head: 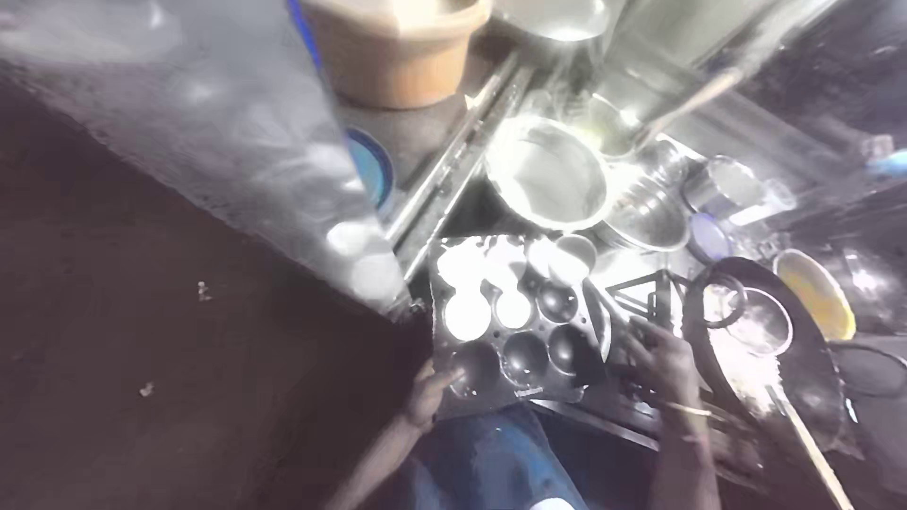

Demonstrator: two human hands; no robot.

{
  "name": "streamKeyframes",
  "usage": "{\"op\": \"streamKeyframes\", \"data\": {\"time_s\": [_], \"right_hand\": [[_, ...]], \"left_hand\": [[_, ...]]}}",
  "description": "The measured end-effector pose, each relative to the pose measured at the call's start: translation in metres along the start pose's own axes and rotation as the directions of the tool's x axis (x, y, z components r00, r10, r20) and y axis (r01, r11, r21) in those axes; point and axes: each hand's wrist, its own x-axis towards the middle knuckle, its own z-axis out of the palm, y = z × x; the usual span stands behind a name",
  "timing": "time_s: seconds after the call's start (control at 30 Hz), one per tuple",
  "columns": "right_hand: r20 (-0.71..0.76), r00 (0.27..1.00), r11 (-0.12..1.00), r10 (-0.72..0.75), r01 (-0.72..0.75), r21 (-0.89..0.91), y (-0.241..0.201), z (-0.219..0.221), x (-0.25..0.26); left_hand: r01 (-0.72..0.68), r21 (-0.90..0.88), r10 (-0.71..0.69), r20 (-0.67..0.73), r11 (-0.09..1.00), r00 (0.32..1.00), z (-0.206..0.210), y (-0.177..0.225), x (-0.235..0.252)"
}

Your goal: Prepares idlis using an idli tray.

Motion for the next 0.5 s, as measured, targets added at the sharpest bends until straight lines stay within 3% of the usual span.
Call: {"op": "streamKeyframes", "data": {"time_s": [0.07,0.13,0.23,0.3,0.33,0.4,0.5], "right_hand": [[-0.157,0.985,0.987,-0.076,0.051,-0.154,0.014,0.017,-0.022],[-0.232,0.966,0.985,-0.110,0.076,-0.152,0.021,0.027,-0.034],[-0.061,0.996,0.971,0.065,-0.049,0.233,0.015,0.014,-0.028],[0.127,0.982,0.841,0.139,-0.184,0.509,0.000,-0.004,-0.002],[0.173,0.978,0.806,0.117,-0.195,0.559,-0.006,-0.013,0.018],[0.197,0.980,0.861,0.006,-0.105,0.498,-0.023,-0.028,0.075],[0.146,0.965,0.975,-0.217,0.208,0.078,-0.057,-0.024,0.192]], "left_hand": [[0.007,0.029,-0.006,-0.021,1.000,1.000,0.000,-0.002,0.001],[0.027,0.061,-0.024,-0.051,0.998,0.998,0.001,0.001,-0.001],[0.021,0.075,-0.018,-0.044,0.997,0.999,0.002,0.000,-0.001],[0.000,0.079,0.003,-0.038,0.997,0.999,0.003,0.001,0.000],[-0.004,0.072,0.007,-0.036,0.997,0.999,0.004,0.001,0.000],[-0.015,0.042,0.016,-0.022,0.999,1.000,0.003,-0.002,0.002],[-0.005,0.049,0.009,-0.067,0.999,0.998,0.005,-0.007,0.001]]}}
